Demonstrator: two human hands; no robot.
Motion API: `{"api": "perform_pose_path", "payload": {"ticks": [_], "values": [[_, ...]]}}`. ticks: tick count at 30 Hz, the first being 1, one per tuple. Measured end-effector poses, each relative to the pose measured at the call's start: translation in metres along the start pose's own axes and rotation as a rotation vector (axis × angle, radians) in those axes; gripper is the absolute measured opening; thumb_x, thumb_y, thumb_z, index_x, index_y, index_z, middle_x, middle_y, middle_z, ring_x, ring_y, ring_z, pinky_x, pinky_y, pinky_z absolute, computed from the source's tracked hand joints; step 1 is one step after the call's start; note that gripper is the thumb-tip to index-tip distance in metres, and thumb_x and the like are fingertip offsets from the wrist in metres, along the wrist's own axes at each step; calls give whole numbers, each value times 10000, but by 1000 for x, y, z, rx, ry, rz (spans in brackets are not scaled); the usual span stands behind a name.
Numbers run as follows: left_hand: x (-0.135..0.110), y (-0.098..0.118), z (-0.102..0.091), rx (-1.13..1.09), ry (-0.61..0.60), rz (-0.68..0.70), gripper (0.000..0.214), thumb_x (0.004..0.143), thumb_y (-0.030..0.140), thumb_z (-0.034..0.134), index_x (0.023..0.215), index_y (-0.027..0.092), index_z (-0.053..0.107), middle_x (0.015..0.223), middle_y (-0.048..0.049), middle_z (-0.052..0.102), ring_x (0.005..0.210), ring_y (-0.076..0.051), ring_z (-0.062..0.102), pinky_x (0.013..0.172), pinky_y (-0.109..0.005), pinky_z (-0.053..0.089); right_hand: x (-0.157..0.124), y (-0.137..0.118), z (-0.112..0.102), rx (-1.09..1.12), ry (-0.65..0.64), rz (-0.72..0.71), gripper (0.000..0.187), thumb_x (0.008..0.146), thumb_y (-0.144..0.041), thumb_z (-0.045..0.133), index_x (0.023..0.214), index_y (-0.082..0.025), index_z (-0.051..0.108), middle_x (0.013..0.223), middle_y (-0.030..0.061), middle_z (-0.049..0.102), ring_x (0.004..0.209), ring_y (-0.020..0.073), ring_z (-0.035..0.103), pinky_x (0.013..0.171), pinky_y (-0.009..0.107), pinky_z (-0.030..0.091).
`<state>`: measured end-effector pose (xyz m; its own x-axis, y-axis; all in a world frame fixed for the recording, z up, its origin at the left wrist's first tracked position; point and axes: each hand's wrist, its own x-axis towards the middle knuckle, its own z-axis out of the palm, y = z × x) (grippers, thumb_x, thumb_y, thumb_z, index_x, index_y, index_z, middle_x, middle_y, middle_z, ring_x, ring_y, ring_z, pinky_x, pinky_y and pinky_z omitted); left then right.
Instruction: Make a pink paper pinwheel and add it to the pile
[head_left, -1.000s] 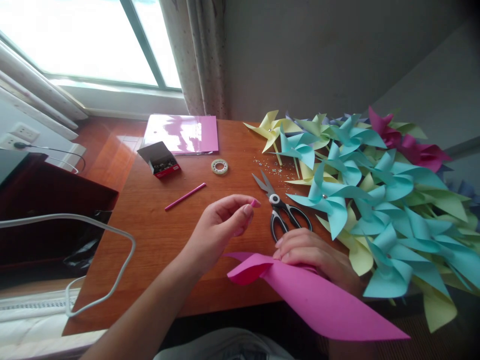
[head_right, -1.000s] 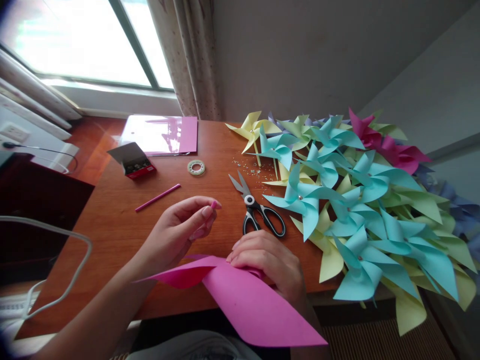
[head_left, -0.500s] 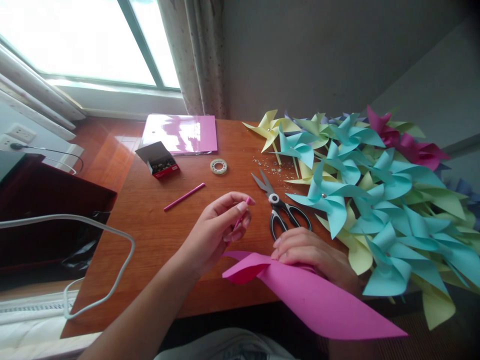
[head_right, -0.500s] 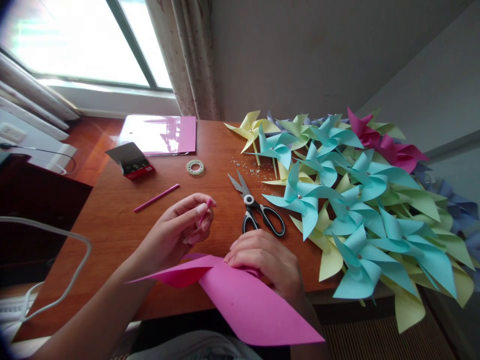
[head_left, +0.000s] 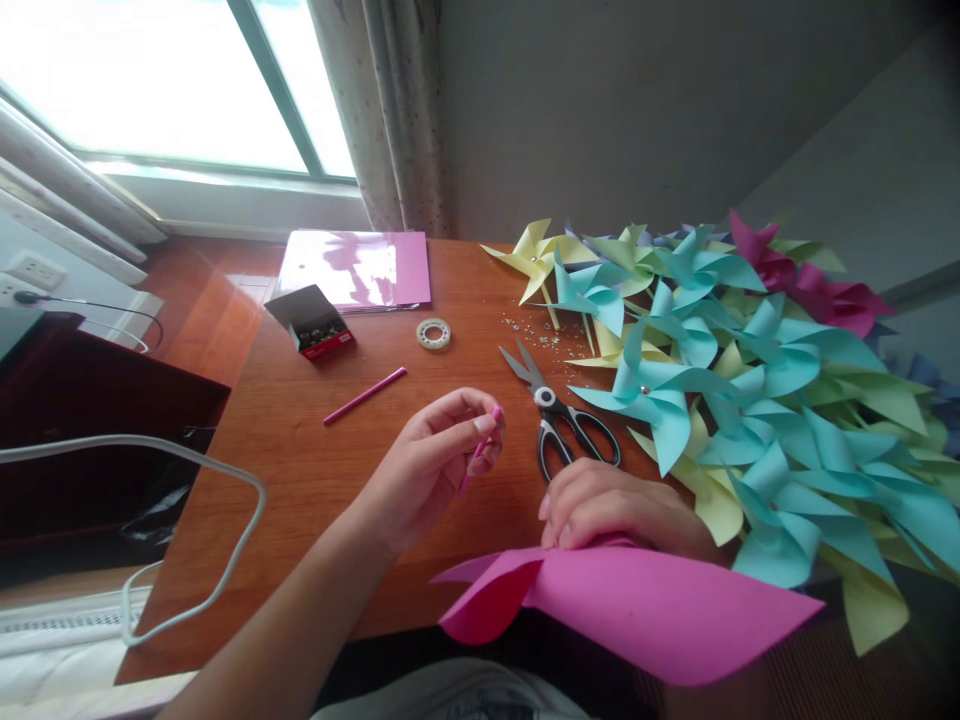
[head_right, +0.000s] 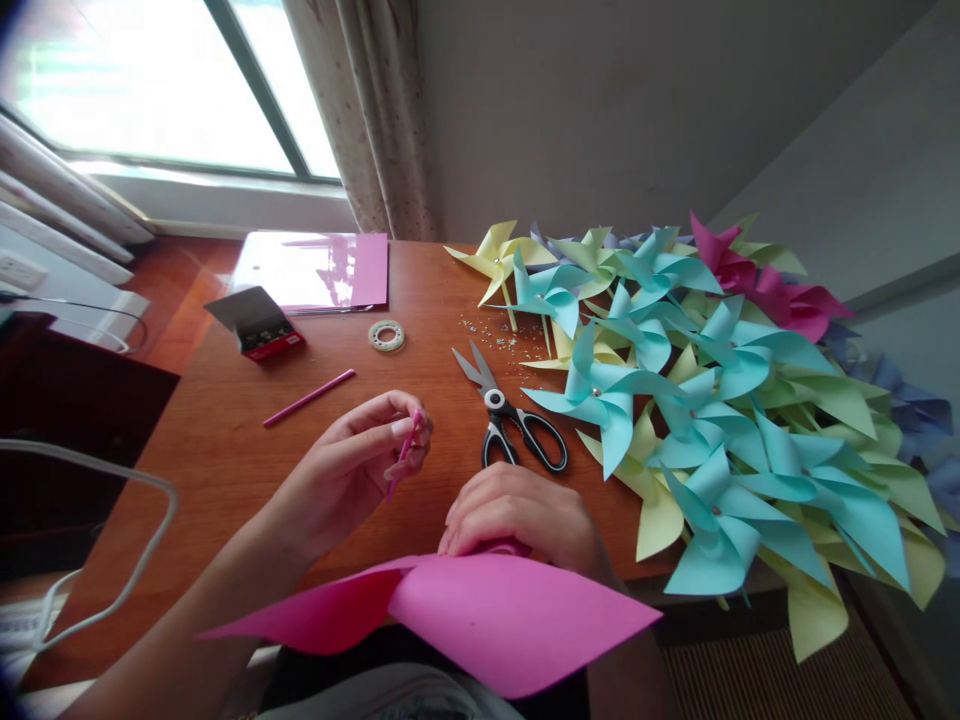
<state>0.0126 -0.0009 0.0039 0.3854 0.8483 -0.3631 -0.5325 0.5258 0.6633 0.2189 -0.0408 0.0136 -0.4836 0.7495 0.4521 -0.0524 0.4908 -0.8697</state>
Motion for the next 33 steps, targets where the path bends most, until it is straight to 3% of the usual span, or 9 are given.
{"api": "perform_pose_path", "payload": {"ticks": [5,10,14,33], "values": [[-2,0,2,42,-2,0,137,780,207,807,815,147,689,691,12,594,562,-62,482,487,-169,339,7,2,0,-84,6,-31,259,1036,-307,492,1013,-162,706,870,98,745,863,196,708,804,369,599],[-4,-1,1,88,-91,-39,103,792,187,805,824,148,715,678,12,614,586,-65,506,549,-170,396,13,1,0,-176,60,-21,306,1047,-322,466,963,-164,715,835,96,722,865,194,684,822,374,580],[-5,-2,0,103,-156,-86,107,791,191,809,849,156,727,688,15,615,571,-62,509,527,-164,373,15,0,-3,-200,32,-25,239,1026,-286,518,974,-158,713,865,99,734,892,196,681,835,363,576],[-5,-2,1,117,-173,-91,146,798,243,804,800,133,709,690,11,602,578,-66,481,546,-174,366,13,5,-6,-230,29,-28,176,1000,-235,548,1011,-171,712,900,94,726,912,210,678,853,376,579]]}}
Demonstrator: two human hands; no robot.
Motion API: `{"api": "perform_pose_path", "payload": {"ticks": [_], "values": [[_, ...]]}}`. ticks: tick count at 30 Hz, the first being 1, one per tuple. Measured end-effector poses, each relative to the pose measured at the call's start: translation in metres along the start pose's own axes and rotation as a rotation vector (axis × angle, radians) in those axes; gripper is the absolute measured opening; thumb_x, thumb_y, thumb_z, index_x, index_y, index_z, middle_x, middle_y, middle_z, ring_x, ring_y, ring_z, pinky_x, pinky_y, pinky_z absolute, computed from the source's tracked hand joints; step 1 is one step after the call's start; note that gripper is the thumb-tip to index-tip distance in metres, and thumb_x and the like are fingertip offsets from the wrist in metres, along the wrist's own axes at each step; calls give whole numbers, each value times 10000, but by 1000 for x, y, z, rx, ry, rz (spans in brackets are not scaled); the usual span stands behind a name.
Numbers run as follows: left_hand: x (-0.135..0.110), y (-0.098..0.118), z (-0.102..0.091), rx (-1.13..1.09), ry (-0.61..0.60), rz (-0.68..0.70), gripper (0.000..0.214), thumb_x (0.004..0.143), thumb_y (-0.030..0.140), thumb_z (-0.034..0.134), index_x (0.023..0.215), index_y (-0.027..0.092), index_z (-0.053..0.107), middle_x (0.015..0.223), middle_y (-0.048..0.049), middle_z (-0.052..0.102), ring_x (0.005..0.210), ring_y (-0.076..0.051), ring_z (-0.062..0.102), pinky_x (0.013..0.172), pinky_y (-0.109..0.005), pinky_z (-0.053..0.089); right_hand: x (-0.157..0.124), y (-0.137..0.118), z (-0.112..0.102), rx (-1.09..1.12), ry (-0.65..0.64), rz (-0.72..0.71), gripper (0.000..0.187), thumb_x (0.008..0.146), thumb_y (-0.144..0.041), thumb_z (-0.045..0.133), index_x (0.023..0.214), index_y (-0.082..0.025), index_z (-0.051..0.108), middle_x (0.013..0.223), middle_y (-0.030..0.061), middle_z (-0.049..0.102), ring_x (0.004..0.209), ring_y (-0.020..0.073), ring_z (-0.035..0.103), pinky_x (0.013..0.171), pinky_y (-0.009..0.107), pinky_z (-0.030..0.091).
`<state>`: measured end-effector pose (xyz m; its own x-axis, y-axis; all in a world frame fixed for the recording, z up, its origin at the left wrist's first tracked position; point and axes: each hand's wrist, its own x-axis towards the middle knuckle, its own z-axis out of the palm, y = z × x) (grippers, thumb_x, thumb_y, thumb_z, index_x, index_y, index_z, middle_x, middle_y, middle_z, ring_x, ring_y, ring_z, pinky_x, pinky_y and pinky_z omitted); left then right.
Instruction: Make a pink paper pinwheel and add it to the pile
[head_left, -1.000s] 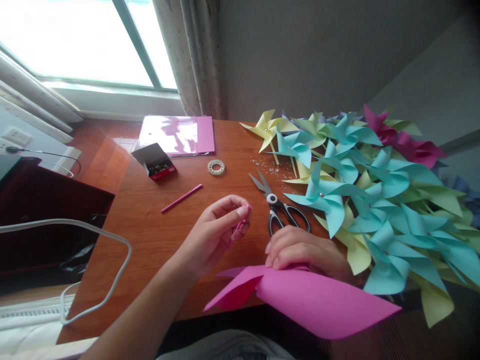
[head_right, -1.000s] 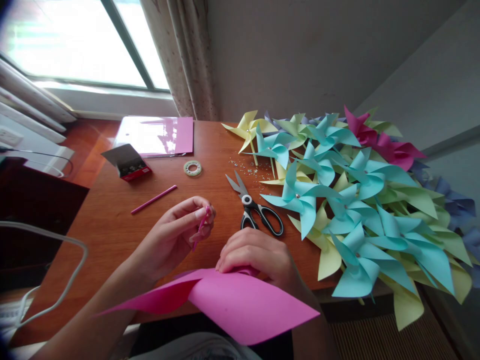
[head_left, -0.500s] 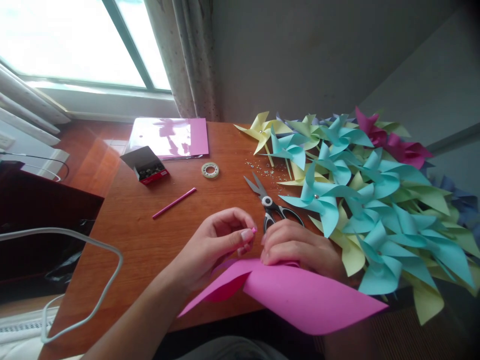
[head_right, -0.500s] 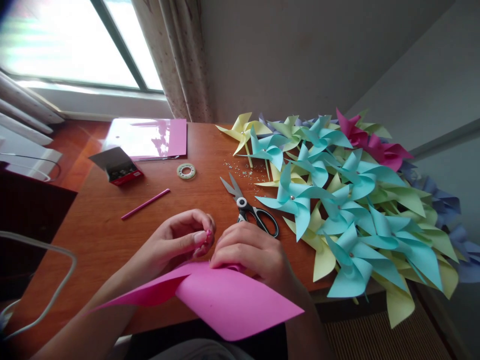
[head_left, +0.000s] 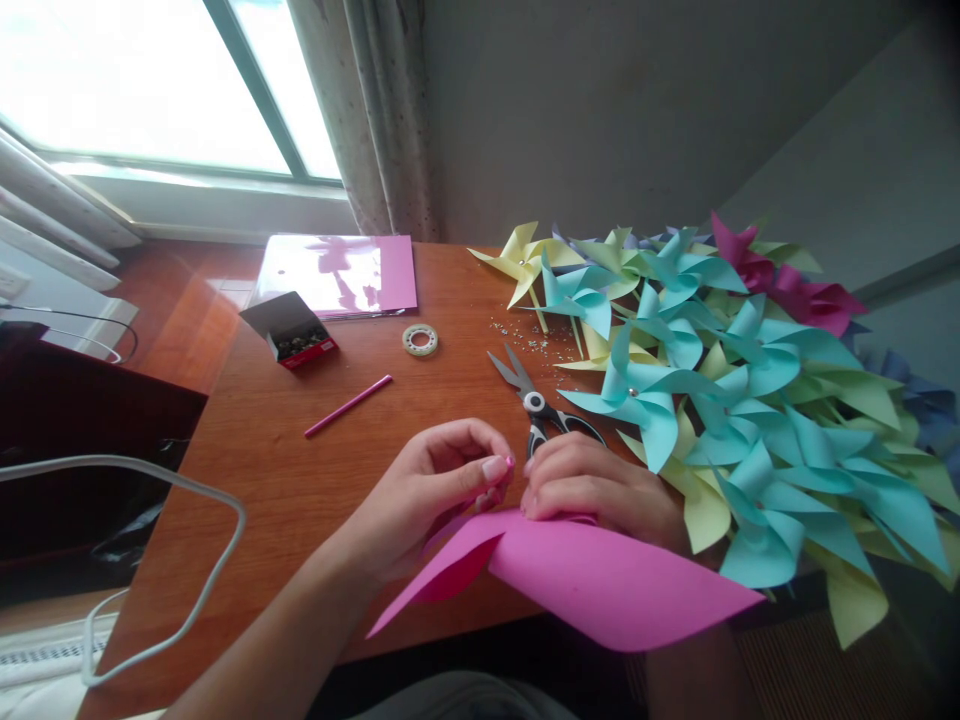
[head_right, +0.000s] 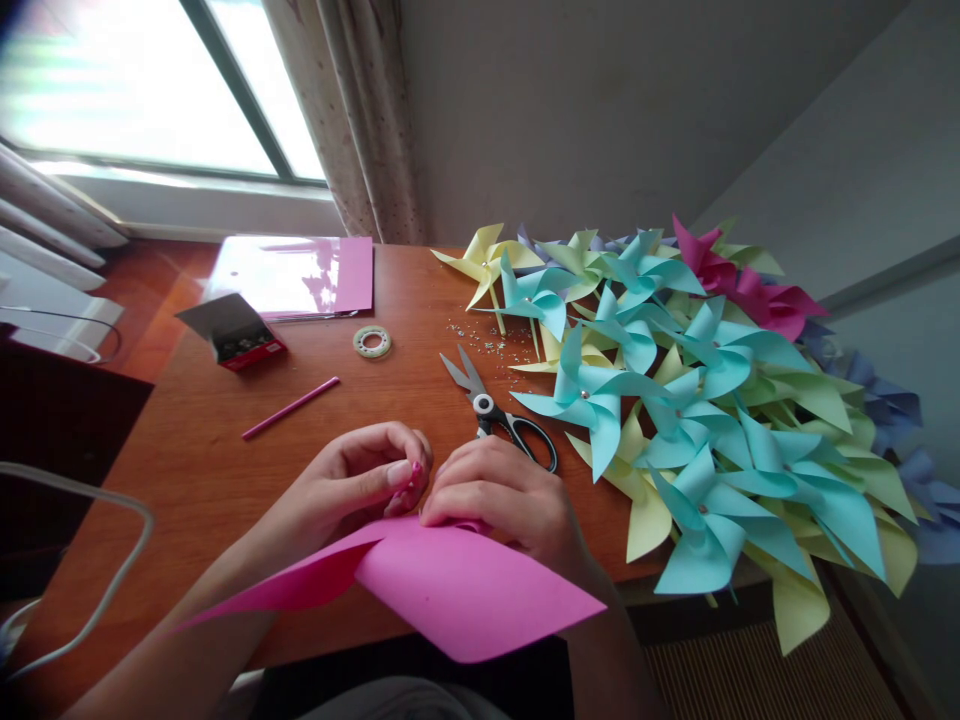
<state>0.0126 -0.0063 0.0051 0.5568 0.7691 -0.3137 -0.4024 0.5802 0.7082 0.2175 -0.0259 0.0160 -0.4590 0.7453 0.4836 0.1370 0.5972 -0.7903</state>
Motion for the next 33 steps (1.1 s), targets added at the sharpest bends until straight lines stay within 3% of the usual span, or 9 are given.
{"api": "perform_pose_path", "payload": {"ticks": [7,11,15,18,23,33], "values": [[-1,1,-1,22,-47,2,109,804,208,798,779,134,721,759,-15,658,681,-100,558,625,-193,422,3,-3,-6,-68,-98,27,141,962,-129,602,1033,-168,717,950,86,732,978,198,667,929,364,560],[1,0,-1,12,-67,30,91,782,180,813,757,131,741,780,-19,665,716,-111,587,664,-204,444,2,-3,-5,-122,-21,73,120,959,-153,619,979,-193,730,920,63,720,959,193,670,915,353,569],[1,0,-2,20,-85,43,70,780,170,812,758,131,758,779,-19,665,720,-113,593,669,-209,447,2,-1,-1,-127,-49,44,137,972,-178,601,976,-207,735,893,60,730,924,193,685,900,351,579],[1,0,-2,21,-105,46,58,787,170,807,765,136,766,776,-16,663,718,-110,590,672,-211,447,2,0,1,-118,25,62,157,984,-182,583,937,-186,733,869,68,722,917,193,679,905,355,572],[1,0,-2,25,-117,56,51,792,175,803,769,141,772,777,-18,665,724,-117,594,678,-221,451,1,0,4,-91,12,43,135,967,-157,604,922,-158,732,866,73,718,915,189,678,878,332,575],[1,1,-2,36,-115,68,34,787,165,806,770,147,783,784,-20,664,731,-116,599,691,-219,461,2,-3,6,-98,62,80,187,999,-231,559,923,-203,727,862,57,715,894,191,682,881,349,581]]}}
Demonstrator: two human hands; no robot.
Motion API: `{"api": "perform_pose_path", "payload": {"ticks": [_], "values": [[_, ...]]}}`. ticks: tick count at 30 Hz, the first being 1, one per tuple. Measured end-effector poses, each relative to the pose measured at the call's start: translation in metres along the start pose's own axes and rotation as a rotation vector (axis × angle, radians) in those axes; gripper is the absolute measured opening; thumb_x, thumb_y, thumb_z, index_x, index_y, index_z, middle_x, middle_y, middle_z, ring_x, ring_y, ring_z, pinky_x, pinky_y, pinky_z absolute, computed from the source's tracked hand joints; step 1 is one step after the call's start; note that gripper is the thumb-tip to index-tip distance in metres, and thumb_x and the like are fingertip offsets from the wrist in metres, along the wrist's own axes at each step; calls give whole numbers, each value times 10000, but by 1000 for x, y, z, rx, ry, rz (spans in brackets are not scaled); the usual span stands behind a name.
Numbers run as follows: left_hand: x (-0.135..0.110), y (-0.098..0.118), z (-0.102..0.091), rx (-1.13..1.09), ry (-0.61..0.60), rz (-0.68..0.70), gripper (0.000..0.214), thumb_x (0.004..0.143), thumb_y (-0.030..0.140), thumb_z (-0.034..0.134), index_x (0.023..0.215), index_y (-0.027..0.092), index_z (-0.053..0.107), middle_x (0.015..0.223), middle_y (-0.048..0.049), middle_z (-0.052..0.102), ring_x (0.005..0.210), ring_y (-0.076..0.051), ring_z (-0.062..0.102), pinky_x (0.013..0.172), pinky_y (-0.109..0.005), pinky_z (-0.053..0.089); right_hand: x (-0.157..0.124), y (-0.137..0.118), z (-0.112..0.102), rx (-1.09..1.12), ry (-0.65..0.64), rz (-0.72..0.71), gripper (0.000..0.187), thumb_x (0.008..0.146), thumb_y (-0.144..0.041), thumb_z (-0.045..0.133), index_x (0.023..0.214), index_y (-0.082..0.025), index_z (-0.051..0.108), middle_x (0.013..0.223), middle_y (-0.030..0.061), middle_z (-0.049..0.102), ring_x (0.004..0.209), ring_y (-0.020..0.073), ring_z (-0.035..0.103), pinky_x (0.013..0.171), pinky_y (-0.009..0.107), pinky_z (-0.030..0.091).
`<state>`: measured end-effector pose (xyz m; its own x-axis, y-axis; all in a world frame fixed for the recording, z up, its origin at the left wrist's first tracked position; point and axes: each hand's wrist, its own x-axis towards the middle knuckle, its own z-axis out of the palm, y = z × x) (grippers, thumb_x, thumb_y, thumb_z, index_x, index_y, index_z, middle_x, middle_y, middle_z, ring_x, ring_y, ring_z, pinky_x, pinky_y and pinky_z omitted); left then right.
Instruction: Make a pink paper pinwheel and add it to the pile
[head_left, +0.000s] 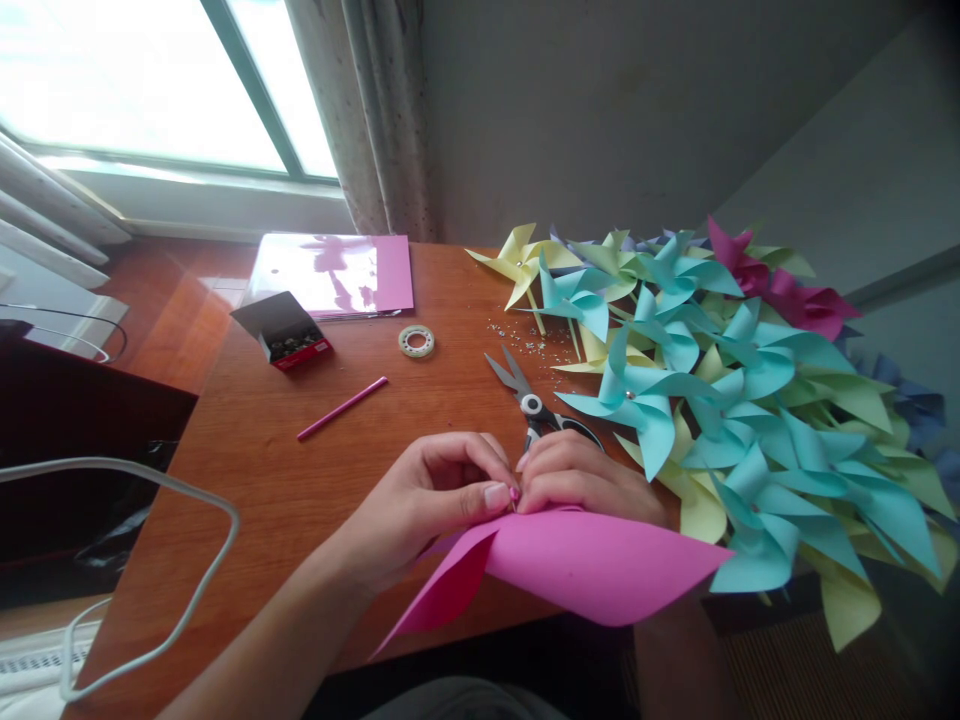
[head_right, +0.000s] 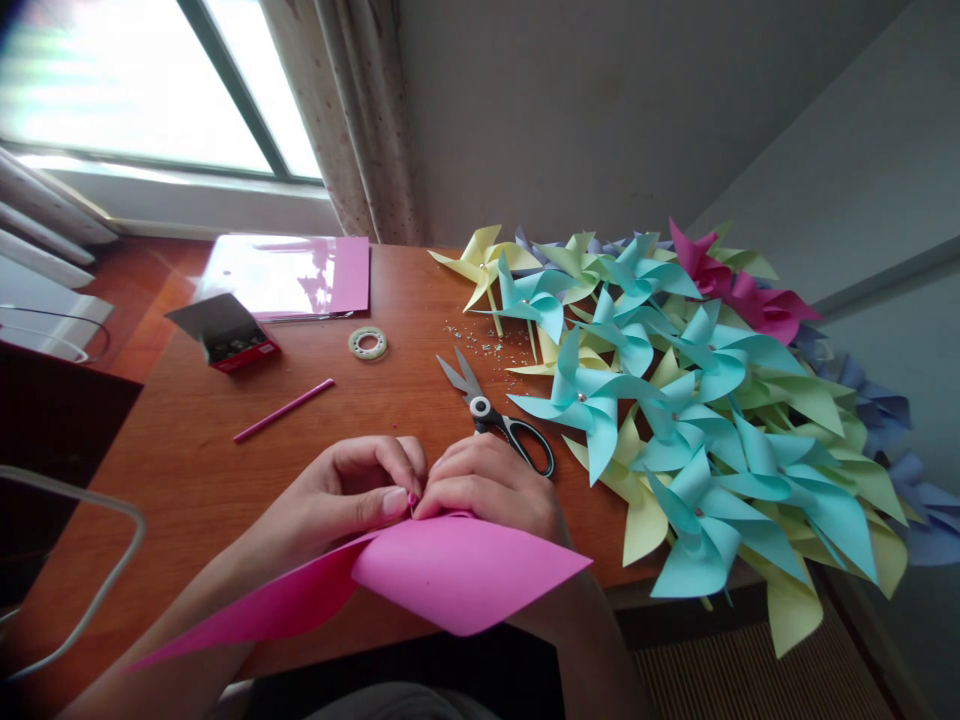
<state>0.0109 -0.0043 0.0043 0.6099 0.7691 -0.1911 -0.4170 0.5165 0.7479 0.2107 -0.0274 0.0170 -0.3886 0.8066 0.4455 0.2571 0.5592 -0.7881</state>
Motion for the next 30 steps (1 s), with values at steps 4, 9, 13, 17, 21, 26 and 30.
{"api": "perform_pose_path", "payload": {"ticks": [4,9,13,17,21,26,30], "values": [[0,0,-1,0,-5,4,28,786,159,805,770,146,787,777,-19,659,725,-113,598,688,-213,461,-1,-1,3,9,-3,16,216,1008,-243,551,897,-193,729,861,60,720,900,185,678,876,332,571],[1,0,-1,2,1,-1,40,778,172,814,759,146,789,769,-22,659,720,-115,598,683,-211,461,-2,-2,11,36,98,74,243,1006,-302,566,855,-210,733,829,38,707,879,179,667,816,322,560],[1,-1,-1,2,6,0,59,775,193,821,753,151,785,762,-20,658,712,-114,592,673,-208,453,0,-2,7,23,15,37,206,997,-266,581,882,-198,739,850,49,720,897,183,675,834,322,564],[1,-2,0,-11,25,-23,79,767,211,831,745,158,776,764,-18,662,720,-117,591,676,-212,451,3,-2,4,23,18,44,215,1001,-255,572,869,-199,733,843,46,717,890,181,677,826,314,568],[0,-2,0,-26,28,-22,79,774,210,828,748,157,775,766,-13,655,719,-108,587,673,-202,449,2,-2,6,31,23,43,224,1001,-269,573,861,-194,732,838,52,719,886,180,677,826,311,567],[0,-4,-1,-42,13,-21,65,776,198,826,758,158,778,769,-11,650,724,-106,592,676,-203,455,-3,1,14,49,96,73,229,995,-293,584,842,-214,736,820,39,711,865,181,677,804,314,563],[0,-4,-1,-48,18,-22,60,775,193,828,767,157,781,775,-14,649,724,-106,593,677,-205,457,-5,2,17,63,114,81,241,996,-300,582,830,-222,737,814,37,711,862,185,679,805,322,563]]}}
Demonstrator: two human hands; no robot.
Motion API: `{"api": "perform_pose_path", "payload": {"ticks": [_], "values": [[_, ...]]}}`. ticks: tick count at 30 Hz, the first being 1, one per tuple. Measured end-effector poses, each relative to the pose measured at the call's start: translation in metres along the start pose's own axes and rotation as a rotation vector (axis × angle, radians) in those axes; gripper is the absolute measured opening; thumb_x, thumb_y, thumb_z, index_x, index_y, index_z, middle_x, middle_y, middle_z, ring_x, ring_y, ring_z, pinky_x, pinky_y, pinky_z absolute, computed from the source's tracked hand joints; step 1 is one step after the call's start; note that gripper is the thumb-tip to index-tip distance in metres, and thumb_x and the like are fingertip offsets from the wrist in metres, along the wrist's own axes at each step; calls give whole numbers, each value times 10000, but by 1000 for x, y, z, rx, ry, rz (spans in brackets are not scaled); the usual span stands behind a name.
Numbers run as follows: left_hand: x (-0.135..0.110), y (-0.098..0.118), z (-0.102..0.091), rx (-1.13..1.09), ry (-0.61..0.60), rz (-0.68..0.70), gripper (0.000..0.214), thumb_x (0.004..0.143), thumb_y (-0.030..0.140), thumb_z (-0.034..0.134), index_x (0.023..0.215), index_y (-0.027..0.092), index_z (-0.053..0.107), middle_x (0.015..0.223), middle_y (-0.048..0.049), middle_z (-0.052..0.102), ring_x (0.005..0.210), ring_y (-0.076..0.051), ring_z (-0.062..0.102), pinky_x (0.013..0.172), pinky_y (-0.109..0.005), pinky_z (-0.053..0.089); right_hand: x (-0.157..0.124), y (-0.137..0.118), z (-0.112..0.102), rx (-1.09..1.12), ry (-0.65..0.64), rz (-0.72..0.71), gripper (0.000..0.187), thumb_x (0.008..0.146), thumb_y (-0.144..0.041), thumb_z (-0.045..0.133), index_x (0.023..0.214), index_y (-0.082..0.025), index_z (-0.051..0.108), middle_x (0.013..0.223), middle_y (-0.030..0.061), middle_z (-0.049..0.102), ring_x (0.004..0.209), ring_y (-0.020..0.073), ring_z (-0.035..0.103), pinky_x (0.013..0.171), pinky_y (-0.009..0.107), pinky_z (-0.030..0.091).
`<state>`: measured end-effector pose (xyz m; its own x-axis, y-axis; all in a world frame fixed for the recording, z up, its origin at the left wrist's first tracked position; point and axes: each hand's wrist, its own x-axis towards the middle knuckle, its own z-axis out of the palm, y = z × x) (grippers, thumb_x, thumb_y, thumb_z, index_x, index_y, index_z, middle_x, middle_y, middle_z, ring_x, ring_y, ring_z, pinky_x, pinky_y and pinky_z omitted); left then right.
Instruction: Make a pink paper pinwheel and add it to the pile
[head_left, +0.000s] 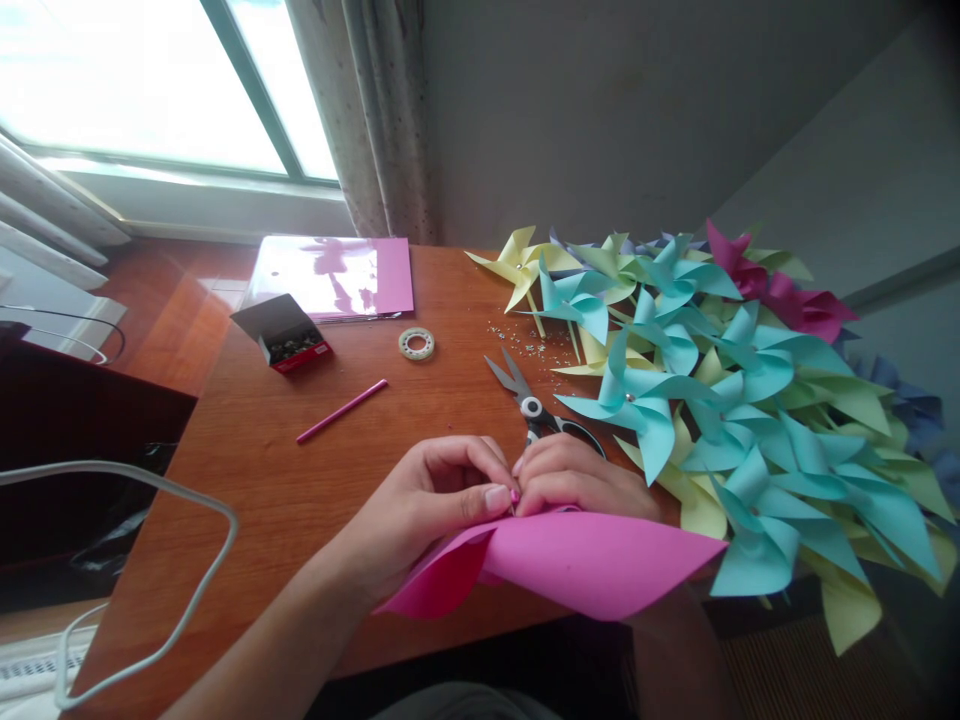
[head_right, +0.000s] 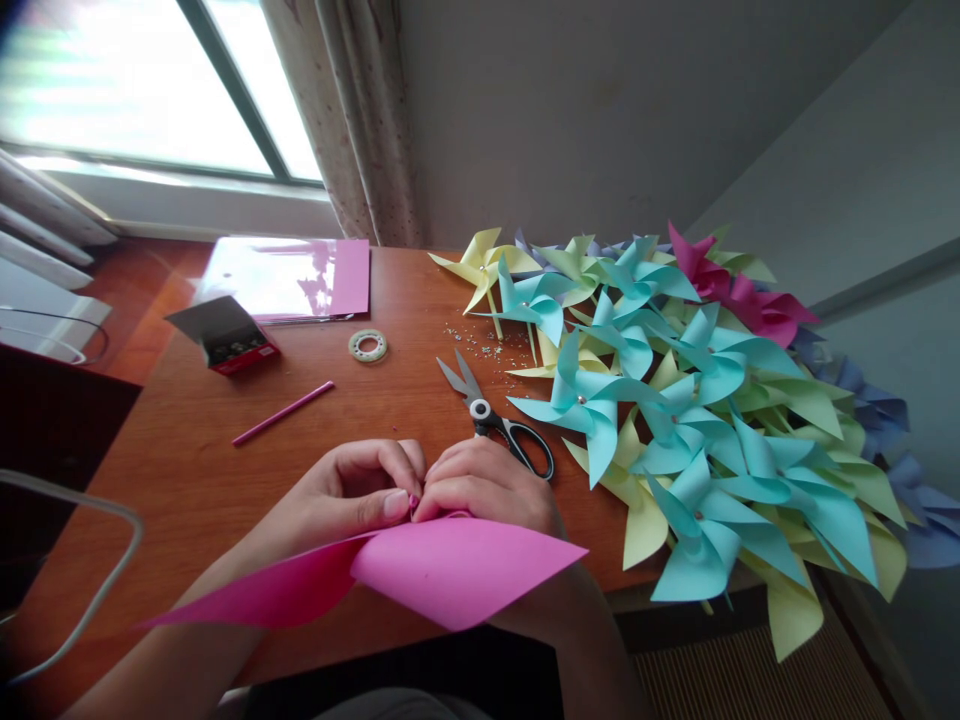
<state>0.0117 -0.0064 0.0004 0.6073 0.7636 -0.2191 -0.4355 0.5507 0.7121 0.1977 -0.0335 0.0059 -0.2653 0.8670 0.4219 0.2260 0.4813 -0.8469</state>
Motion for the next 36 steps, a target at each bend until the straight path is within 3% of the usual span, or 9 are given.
{"api": "perform_pose_path", "payload": {"ticks": [17,27,36], "values": [[-1,4,1,81,42,7,111,728,231,862,713,153,786,715,3,585,673,-99,540,626,-203,415,0,-12,-8,-93,-80,59,138,959,-166,626,880,-222,724,894,35,725,941,182,681,882,319,563],[-1,6,2,174,27,-1,141,745,260,850,708,145,777,716,-11,589,673,-119,542,625,-227,401,1,-4,-12,-166,-114,-26,176,963,-197,613,844,-222,740,835,38,729,870,193,686,788,324,586],[-2,8,1,217,44,11,140,734,256,857,704,144,778,714,-14,597,677,-128,551,628,-240,402,-1,1,-8,-166,-70,-67,156,945,-164,642,820,-210,725,812,32,720,856,187,669,790,311,562]]}}
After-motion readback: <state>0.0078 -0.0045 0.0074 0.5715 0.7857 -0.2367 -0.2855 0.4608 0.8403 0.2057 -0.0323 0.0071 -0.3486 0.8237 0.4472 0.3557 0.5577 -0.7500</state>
